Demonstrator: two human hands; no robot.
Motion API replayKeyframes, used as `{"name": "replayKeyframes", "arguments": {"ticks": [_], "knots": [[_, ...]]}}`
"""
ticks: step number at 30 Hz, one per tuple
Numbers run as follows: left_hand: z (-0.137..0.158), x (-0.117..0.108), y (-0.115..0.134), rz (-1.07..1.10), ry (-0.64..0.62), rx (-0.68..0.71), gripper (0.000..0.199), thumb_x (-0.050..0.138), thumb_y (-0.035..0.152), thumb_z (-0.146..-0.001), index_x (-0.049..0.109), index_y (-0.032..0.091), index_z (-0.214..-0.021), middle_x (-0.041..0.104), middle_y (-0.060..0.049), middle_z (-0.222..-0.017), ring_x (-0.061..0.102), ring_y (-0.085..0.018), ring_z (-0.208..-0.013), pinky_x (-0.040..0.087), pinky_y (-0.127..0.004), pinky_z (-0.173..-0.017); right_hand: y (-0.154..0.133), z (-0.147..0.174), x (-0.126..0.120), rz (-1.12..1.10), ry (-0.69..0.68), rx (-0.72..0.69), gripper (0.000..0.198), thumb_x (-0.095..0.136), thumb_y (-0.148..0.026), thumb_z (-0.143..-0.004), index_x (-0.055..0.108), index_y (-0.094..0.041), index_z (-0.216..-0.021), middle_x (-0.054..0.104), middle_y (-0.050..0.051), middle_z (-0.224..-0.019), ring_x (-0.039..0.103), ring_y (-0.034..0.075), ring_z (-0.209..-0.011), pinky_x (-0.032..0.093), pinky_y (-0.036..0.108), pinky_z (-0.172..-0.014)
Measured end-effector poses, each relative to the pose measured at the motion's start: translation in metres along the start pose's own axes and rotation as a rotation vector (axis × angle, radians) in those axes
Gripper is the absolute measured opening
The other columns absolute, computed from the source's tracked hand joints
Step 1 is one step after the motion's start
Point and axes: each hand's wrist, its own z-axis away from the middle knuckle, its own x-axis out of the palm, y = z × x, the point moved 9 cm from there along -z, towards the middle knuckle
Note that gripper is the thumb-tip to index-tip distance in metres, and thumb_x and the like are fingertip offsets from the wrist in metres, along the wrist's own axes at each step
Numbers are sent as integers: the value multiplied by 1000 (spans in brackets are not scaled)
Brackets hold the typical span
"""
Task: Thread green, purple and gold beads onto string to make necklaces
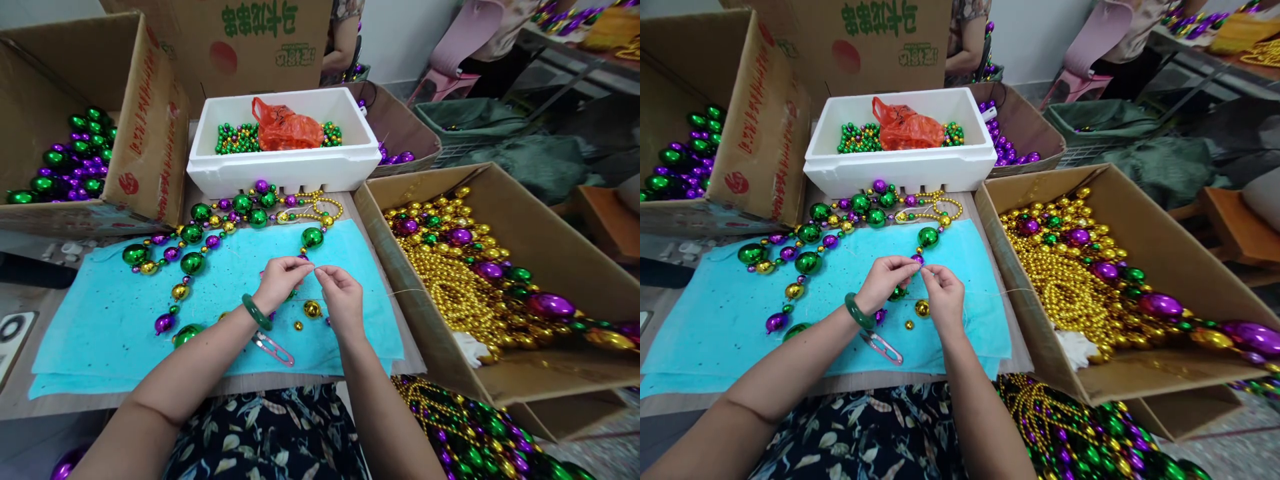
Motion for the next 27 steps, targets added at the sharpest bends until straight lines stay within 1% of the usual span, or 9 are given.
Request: {"name": "replayKeyframes", "arguments": {"ticks": [6, 8, 12, 15, 17, 19, 23, 25, 27], "knots": [[1, 1, 1, -16, -12, -2, 27, 73, 36, -64, 68, 11, -74, 53, 3, -48, 44, -7, -44, 34, -19, -42, 0, 0, 3, 21, -28, 17, 28, 68, -42, -69, 64, -15, -74, 35, -7, -49, 26, 7, -46, 20, 22, -43], [1, 2, 1, -14, -13, -11, 28, 72, 36, -64, 68, 11, -76, 56, 1, -53, 49, -9, -49, 37, -19, -41, -3, 0, 2, 26, -31, 4, 28, 68, -41, -69, 63, -15, -76, 36, -7, -49, 29, 7, -46, 21, 22, -43], [3, 6, 2, -9, -50, -3, 31, 70, 39, -65, 67, 12, -80, 64, -4, -68, 58, -14, -61, 45, -21, -43, -12, 1, 1, -12, -36, -28, 31, 67, -41, -73, 62, -16, -90, 40, -7, -51, 33, 8, -45, 24, 21, -42], [3, 11, 2, 10, -89, 13, 30, 71, 40, -64, 65, 13, -76, 63, -3, -66, 58, -13, -60, 46, -21, -45, -12, -1, 3, -45, -52, -21, 29, 68, -41, -72, 62, -16, -86, 40, -7, -50, 31, 7, -44, 23, 21, -41], [3, 11, 1, 14, -92, 12, 30, 72, 40, -64, 64, 13, -73, 60, -1, -59, 56, -11, -55, 44, -20, -45, -10, -2, 4, -61, -42, -7, 27, 69, -41, -70, 62, -17, -79, 40, -7, -50, 30, 7, -44, 23, 21, -41], [3, 11, 1, 14, -89, 12, 29, 73, 39, -63, 64, 12, -71, 55, 2, -53, 50, -8, -49, 40, -19, -46, -9, -2, 6, -71, -26, 2, 26, 69, -41, -70, 61, -17, -77, 40, -7, -50, 30, 7, -44, 24, 21, -41], [1, 10, -1, 76, -79, -3, 30, 75, 39, -62, 63, 13, -68, 52, 4, -52, 43, -6, -47, 34, -19, -46, -11, -1, 8, -58, -21, -16, 24, 65, -40, -73, 61, -17, -78, 40, -7, -51, 32, 7, -45, 27, 22, -44], [-2, 6, -4, 101, -52, -21, 30, 75, 40, -62, 63, 13, -67, 51, 4, -52, 42, -7, -47, 32, -20, -47, -13, 2, 8, 9, -41, -46, 24, 62, -41, -76, 61, -17, -80, 44, -5, -53, 36, 9, -46, 30, 23, -45], [-6, -1, -4, 62, -10, -2, 26, 72, 39, -64, 63, 14, -66, 51, 3, -52, 42, -8, -49, 33, -21, -49, -20, 6, 8, 188, -73, -123, 20, 59, -38, -78, 61, -18, -80, 52, -2, -57, 42, 11, -49, 34, 24, -49]]}}
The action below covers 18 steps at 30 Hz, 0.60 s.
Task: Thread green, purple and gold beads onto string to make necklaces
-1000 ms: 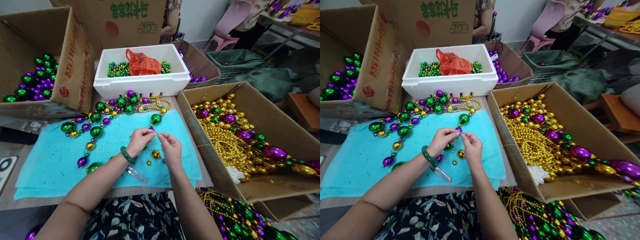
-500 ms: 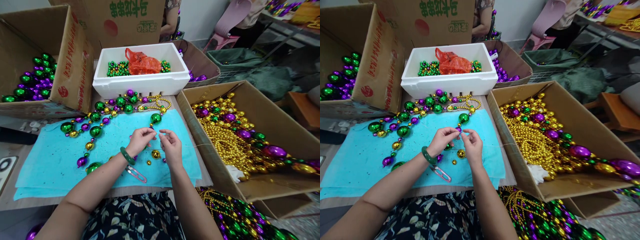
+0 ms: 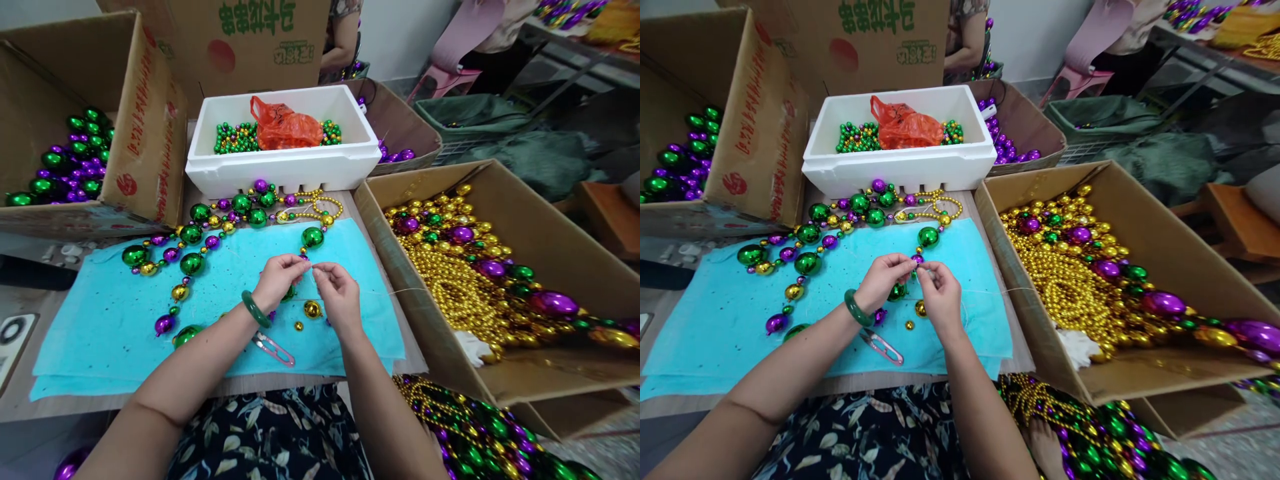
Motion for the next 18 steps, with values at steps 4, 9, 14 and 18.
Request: {"name": "replayKeyframes", "arguments": {"ticks": [4, 9, 14, 18], "knots": [[-4, -13, 25, -346, 89, 218, 13, 68, 28, -70, 67, 16, -65, 59, 0, -60, 50, -12, -61, 38, -24, -60, -28, 10, 8, 447, -187, -261, 11, 55, -24, -80, 64, -20, -76, 65, 4, -75, 56, 16, -66, 41, 28, -63], [5, 19, 38, -569, -276, 369, 11, 65, 18, -69, 65, 18, -59, 62, -2, -66, 53, -15, -68, 40, -26, -68, -60, -7, 5, 458, -267, -412, 14, 54, -22, -81, 68, -22, -79, 66, 5, -82, 59, 17, -76, 42, 28, -69], [0, 15, 22, -148, -324, 132, 22, 68, 36, -68, 63, 15, -64, 56, 0, -58, 46, -9, -52, 36, -23, -53, -40, -29, -1, 132, -254, -162, 12, 61, -29, -73, 65, -19, -66, 62, 0, -64, 53, 14, -59, 40, 25, -56], [-6, 1, 18, -43, -188, 128, 26, 70, 39, -66, 61, 14, -66, 54, 2, -56, 46, -9, -53, 37, -22, -53, -26, -20, 7, 53, -293, -107, 15, 63, -33, -72, 67, -18, -69, 62, 0, -62, 46, 11, -51, 35, 24, -49]]}}
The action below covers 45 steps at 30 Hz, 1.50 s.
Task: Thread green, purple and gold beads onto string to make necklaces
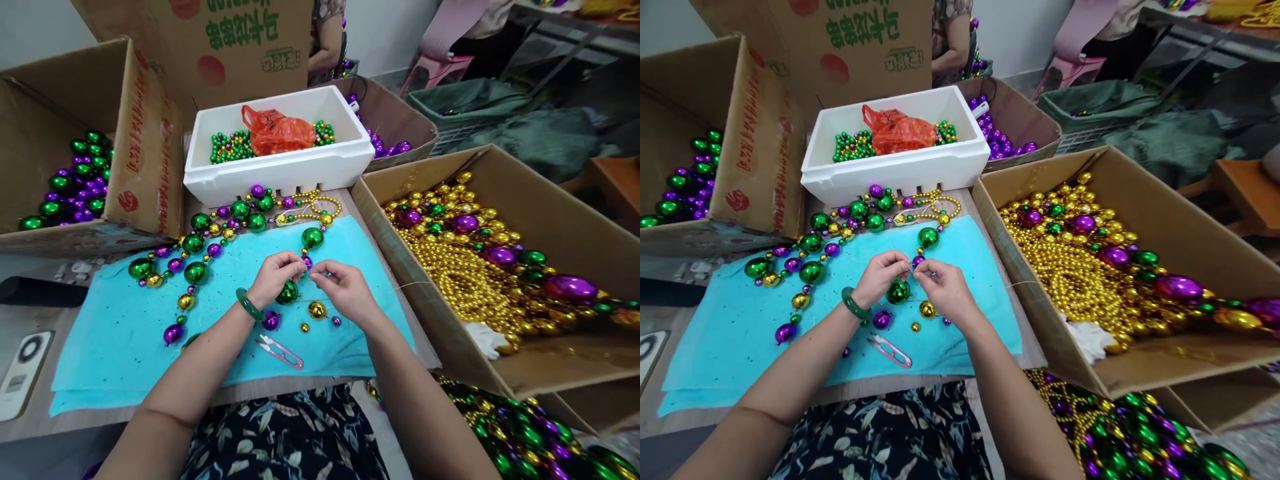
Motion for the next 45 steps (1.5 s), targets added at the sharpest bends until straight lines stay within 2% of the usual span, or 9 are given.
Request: {"name": "replayKeyframes", "arguments": {"ticks": [7, 11, 14, 18, 24, 32, 36, 41, 45], "knots": [[8, 7, 28, -334, -51, 277, 14, 67, 28, -74, 67, 18, -64, 64, -4, -71, 56, -15, -72, 44, -29, -74, -25, -2, -14, 292, 42, -146, 13, 57, -26, -78, 65, -20, -71, 64, 1, -66, 52, 15, -60, 38, 26, -59], [8, 2, 28, -334, 42, 277, 13, 69, 28, -72, 67, 20, -62, 64, -3, -71, 56, -16, -72, 44, -29, -74, -36, 2, -15, 303, 77, -154, 11, 56, -25, -78, 64, -20, -72, 63, 1, -67, 53, 15, -62, 38, 26, -59], [6, -5, 14, -97, 123, 153, 16, 73, 30, -67, 66, 17, -63, 61, -1, -66, 52, -11, -63, 42, -25, -62, -23, 5, -8, 91, 108, -30, 13, 60, -30, -74, 62, -19, -69, 57, -1, -58, 47, 12, -53, 36, 24, -52], [5, 1, -8, 247, 105, -56, 26, 79, 36, -59, 64, 15, -64, 56, 2, -57, 47, -7, -51, 37, -23, -52, 7, 7, 12, -342, 82, 171, 22, 67, -38, -67, 58, -18, -65, 43, -5, -47, 32, 7, -42, 24, 21, -41], [9, 8, -6, 339, 36, -82, 31, 84, 36, -51, 64, 14, -60, 57, 1, -56, 49, -7, -51, 38, -22, -50, 17, 6, 27, -624, 39, 303, 30, 74, -40, -60, 55, -18, -63, 34, -9, -42, 21, 4, -37, 12, 20, -37], [10, 6, 1, 151, -57, 37, 24, 80, 33, -61, 66, 14, -62, 58, 1, -63, 50, -7, -51, 40, -23, -51, 8, 5, 17, -504, 13, 232, 27, 77, -38, -59, 59, -17, -61, 38, -7, -44, 28, 5, -41, 19, 20, -40], [12, 5, 10, 64, -30, 104, 22, 78, 33, -64, 66, 14, -61, 59, 0, -64, 50, -7, -51, 41, -22, -50, 8, 6, 12, -434, 45, 199, 30, 75, -42, -60, 57, -17, -60, 39, -7, -46, 28, 6, -44, 20, 21, -42], [14, 2, 12, -29, 64, 113, 21, 77, 32, -63, 66, 13, -60, 59, 1, -60, 50, -7, -49, 40, -21, -48, 7, 10, 0, -185, 213, 121, 28, 68, -41, -67, 55, -17, -61, 45, -4, -51, 32, 7, -47, 27, 21, -45], [13, 3, 1, 15, 55, 51, 19, 75, 30, -66, 69, 13, -69, 63, 0, -63, 55, -9, -54, 46, -22, -55, 2, 17, -6, 44, 351, 46, 26, 60, -40, -74, 53, -18, -62, 43, -6, -48, 32, 7, -44, 26, 21, -43]]}}
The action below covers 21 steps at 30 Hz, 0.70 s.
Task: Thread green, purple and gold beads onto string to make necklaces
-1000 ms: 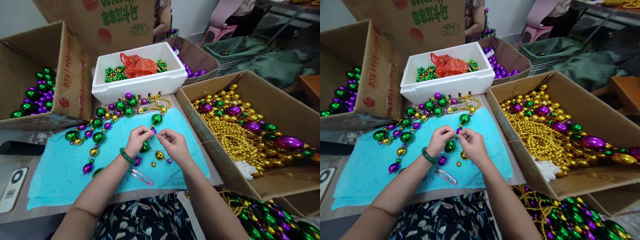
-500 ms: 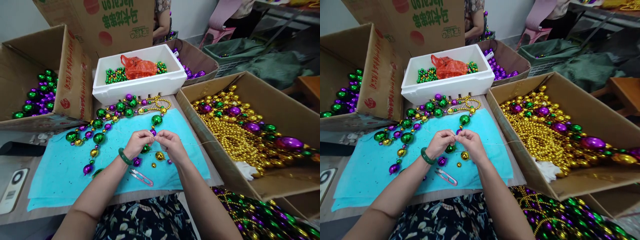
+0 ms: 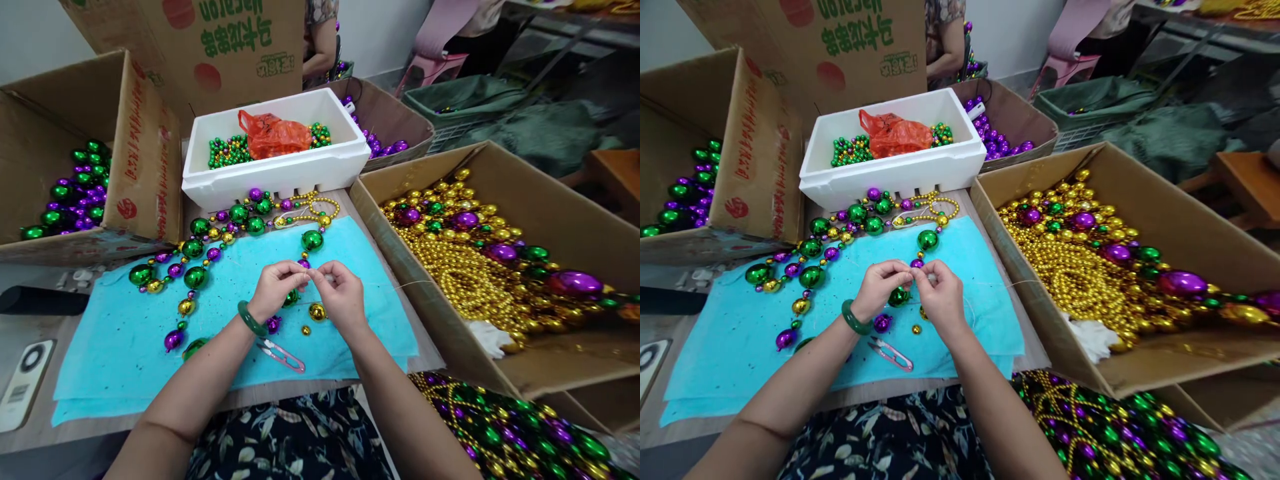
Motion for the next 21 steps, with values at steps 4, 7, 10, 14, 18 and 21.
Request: {"name": "replayKeyframes", "arguments": {"ticks": [4, 7, 10, 14, 18, 21], "knots": [[1, 3, -8, 83, -53, -49, 20, 73, 31, -69, 71, 13, -79, 68, -3, -74, 59, -11, -62, 49, -24, -61, -10, 6, -5, 163, 83, -117, 23, 57, -36, -79, 52, -19, -64, 41, -7, -47, 33, 7, -41, 29, 21, -45], [2, 4, -10, 134, -75, -57, 20, 73, 29, -69, 71, 13, -81, 68, -4, -76, 60, -12, -65, 49, -25, -63, -16, 10, -6, 231, 116, -177, 21, 56, -33, -81, 53, -19, -66, 42, -7, -47, 33, 8, -40, 31, 21, -46], [2, 5, -11, 144, -65, -56, 20, 73, 28, -69, 71, 12, -80, 68, -4, -75, 59, -12, -65, 48, -25, -63, -20, 13, -6, 281, 135, -213, 20, 55, -33, -82, 54, -19, -67, 44, -7, -48, 35, 8, -40, 32, 22, -47], [2, 4, -10, 103, -41, -44, 21, 73, 31, -69, 71, 13, -79, 67, -3, -72, 57, -11, -63, 47, -24, -61, -22, 15, -5, 332, 146, -234, 20, 54, -33, -83, 55, -19, -68, 47, -6, -49, 38, 8, -41, 32, 22, -48], [2, 2, -7, 34, -26, -36, 23, 72, 33, -70, 70, 12, -79, 65, -3, -68, 55, -10, -60, 46, -23, -58, -22, 14, -6, 363, 151, -234, 21, 53, -34, -83, 57, -19, -69, 51, -5, -51, 40, 9, -41, 33, 22, -48], [2, 3, -5, -40, -8, -27, 18, 68, 29, -73, 69, 12, -79, 61, -2, -64, 52, -9, -56, 44, -22, -54, -21, 13, -6, 387, 132, -224, 23, 51, -38, -82, 59, -19, -71, 56, -2, -55, 44, 11, -43, 34, 23, -49]]}}
